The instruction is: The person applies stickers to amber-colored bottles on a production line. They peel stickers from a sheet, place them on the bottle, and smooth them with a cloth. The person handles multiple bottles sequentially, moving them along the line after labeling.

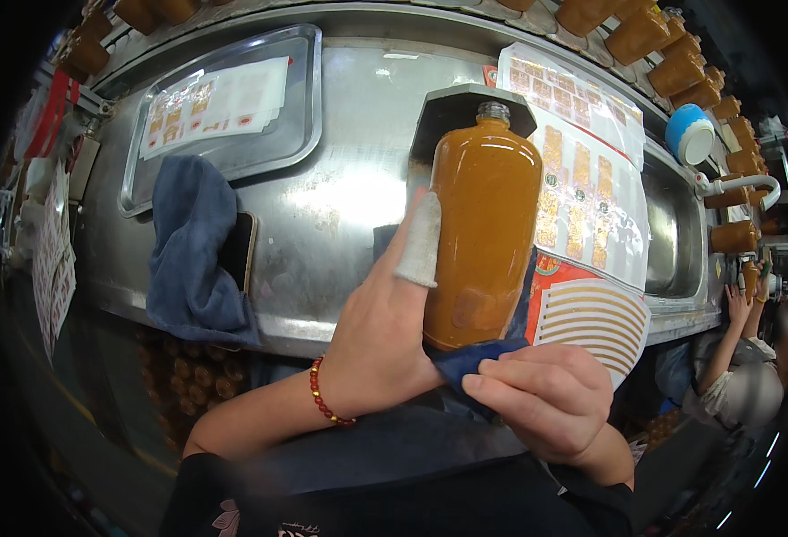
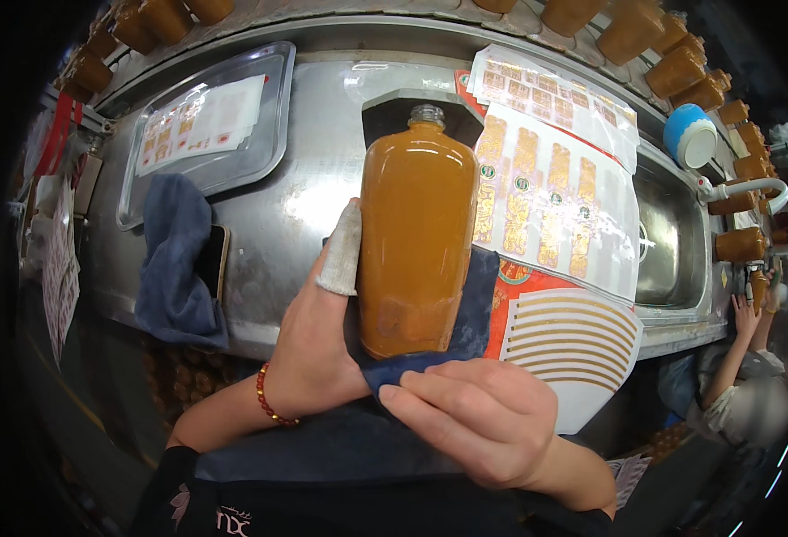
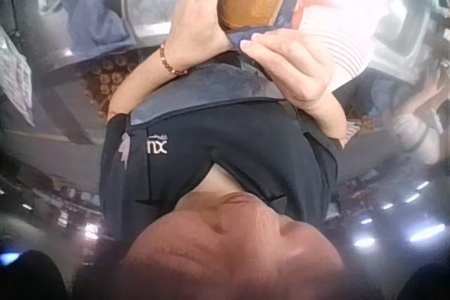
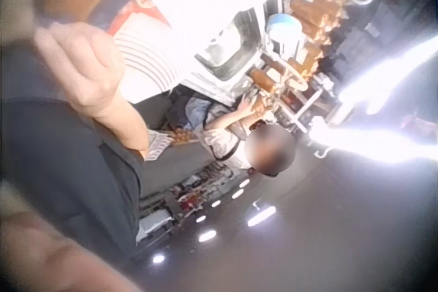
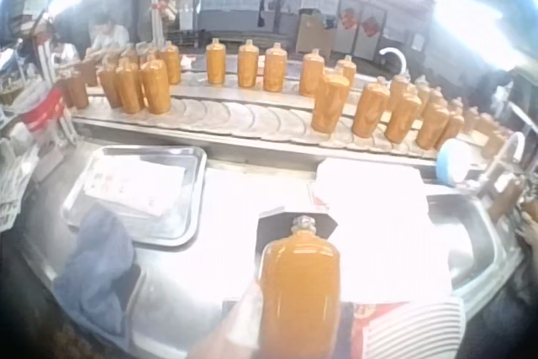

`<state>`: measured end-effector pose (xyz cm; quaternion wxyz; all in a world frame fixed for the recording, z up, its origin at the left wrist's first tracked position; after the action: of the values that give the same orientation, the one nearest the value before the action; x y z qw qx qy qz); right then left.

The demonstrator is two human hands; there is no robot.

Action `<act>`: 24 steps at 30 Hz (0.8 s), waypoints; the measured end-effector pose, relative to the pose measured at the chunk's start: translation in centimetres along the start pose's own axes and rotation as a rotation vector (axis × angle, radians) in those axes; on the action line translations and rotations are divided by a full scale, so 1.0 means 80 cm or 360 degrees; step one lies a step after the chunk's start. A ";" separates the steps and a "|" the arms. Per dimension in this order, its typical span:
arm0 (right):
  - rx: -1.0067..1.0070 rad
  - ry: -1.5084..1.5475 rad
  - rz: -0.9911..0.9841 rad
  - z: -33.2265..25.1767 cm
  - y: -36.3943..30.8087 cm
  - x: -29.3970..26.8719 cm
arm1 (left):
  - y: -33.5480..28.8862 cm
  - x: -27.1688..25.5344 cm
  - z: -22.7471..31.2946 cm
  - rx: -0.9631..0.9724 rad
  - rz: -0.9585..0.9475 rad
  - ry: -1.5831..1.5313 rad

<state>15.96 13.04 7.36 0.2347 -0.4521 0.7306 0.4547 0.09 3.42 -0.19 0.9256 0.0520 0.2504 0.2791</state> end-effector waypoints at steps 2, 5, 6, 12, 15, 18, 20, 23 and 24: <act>0.0235 0.0133 0.0048 0.021 0.000 -0.013 | 0.002 -0.001 0.000 0.0004 -0.0001 -0.0103; 0.0467 0.0205 0.0196 0.059 0.017 -0.016 | 0.002 -0.004 -0.005 0.0162 -0.0059 0.0014; 0.0470 0.0131 0.0320 0.074 0.019 -0.018 | 0.000 -0.005 -0.007 0.0131 -0.0100 0.0045; -0.0028 -0.0016 0.0211 0.029 0.002 -0.010 | -0.002 0.001 -0.037 0.0007 -0.0230 -0.0178; 0.0007 -0.0202 0.0448 0.045 -0.010 -0.009 | -0.002 0.001 -0.041 -0.0026 -0.0264 -0.0211; -0.0056 -0.0025 0.0212 0.027 -0.003 -0.012 | 0.000 0.004 -0.053 -0.0137 -0.0322 -0.0493; -0.0070 -0.0087 0.0282 0.036 -0.006 -0.010 | 0.000 0.005 -0.052 -0.0125 -0.0305 -0.0482; -0.0131 -0.0046 0.0286 0.025 -0.004 -0.007 | -0.003 0.007 -0.059 -0.0105 -0.0309 -0.0458; -0.0078 -0.0036 0.0281 0.030 -0.004 -0.010 | -0.004 0.006 -0.061 -0.0097 -0.0314 -0.0445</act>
<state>16.45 15.43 6.68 0.1908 -0.3862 0.7536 0.4965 -1.77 3.18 -4.74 0.9754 0.0372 0.1145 0.1845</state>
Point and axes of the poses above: each hand's wrist, its own y-axis towards the middle knuckle, its own x-axis out of the palm, z = x × y, the point moved 3 cm from there along y, towards the middle knuckle, and after that the axes turned 7 degrees about z, right-handed, at the moved point
